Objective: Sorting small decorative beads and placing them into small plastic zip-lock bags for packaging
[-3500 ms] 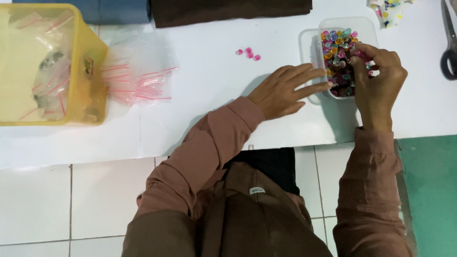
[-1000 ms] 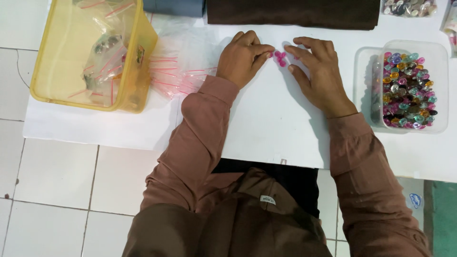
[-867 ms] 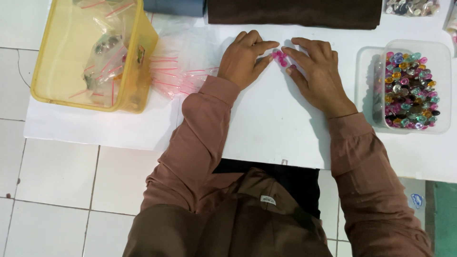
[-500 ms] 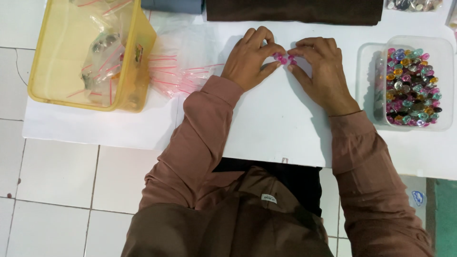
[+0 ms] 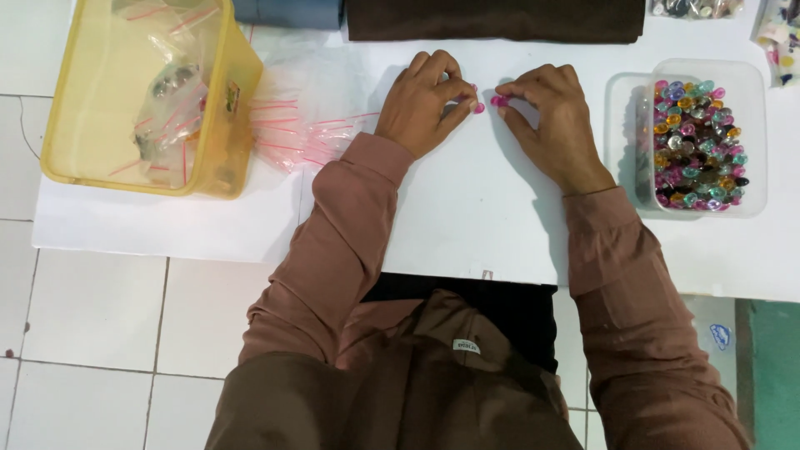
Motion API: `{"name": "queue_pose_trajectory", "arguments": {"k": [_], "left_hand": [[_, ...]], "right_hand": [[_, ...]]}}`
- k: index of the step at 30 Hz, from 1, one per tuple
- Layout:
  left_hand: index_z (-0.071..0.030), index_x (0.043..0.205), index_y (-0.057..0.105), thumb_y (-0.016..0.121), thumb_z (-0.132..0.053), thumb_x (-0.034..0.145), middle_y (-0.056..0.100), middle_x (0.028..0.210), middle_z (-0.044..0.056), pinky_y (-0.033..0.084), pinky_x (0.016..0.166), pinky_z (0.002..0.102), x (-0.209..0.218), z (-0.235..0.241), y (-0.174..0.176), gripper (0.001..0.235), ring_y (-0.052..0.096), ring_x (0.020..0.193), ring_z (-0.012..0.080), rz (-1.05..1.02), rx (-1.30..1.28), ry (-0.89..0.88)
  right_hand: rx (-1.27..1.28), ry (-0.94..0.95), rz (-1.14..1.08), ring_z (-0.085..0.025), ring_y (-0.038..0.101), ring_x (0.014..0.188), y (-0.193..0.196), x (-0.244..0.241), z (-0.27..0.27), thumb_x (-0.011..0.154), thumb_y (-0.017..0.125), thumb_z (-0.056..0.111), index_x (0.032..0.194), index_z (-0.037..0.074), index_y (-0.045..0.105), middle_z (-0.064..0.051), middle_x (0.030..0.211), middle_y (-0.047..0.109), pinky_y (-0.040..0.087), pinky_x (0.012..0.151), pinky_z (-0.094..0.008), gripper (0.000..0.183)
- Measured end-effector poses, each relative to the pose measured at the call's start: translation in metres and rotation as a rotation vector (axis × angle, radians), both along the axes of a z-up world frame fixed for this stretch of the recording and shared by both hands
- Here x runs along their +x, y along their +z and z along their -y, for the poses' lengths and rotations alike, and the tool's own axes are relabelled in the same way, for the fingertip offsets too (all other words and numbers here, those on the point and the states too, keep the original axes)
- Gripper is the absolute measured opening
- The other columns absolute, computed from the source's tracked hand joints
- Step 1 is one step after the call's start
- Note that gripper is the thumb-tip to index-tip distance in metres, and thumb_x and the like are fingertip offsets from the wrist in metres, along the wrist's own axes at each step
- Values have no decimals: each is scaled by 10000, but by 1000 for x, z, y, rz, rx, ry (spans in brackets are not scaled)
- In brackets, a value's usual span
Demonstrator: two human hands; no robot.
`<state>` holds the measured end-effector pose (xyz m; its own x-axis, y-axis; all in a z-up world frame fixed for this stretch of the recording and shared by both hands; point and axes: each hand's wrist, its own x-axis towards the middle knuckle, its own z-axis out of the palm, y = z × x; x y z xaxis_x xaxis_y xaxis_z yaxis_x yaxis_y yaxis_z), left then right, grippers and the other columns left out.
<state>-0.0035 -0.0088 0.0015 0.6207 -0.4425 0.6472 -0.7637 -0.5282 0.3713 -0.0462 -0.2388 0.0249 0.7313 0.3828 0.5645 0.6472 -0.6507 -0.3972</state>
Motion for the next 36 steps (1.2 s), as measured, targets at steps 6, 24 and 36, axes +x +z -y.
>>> {"name": "queue_pose_trajectory", "arguments": {"k": [6, 24, 36], "left_hand": [[-213, 978, 793, 647, -244, 1003, 529, 963, -19, 459, 639, 380, 2, -1, -3, 151, 487, 858, 231, 14, 26, 6], [-165, 1200, 709, 756, -163, 916, 541, 979, 3, 503, 774, 372, 8, -9, -9, 288, 506, 887, 230, -103, -25, 41], [-224, 1047, 709, 824, -207, 867, 507, 937, -13, 475, 653, 363, 9, -3, -8, 214, 478, 838, 213, 24, 17, 66]], "right_hand": [[-10, -8, 18, -298, 517, 988, 3, -2, 1, 979, 763, -110, 1197, -15, 767, -120, 1038, 615, 491, 866, -384, 238], [-51, 37, 44, -332, 511, 1063, 5, -3, -12, 1001, 843, 21, 1175, 25, 765, -160, 1232, 567, 472, 944, -455, 191], [-26, 50, 42, -328, 514, 1065, 6, -2, -12, 980, 848, -47, 1173, 9, 763, -153, 1222, 572, 474, 936, -446, 218]]}}
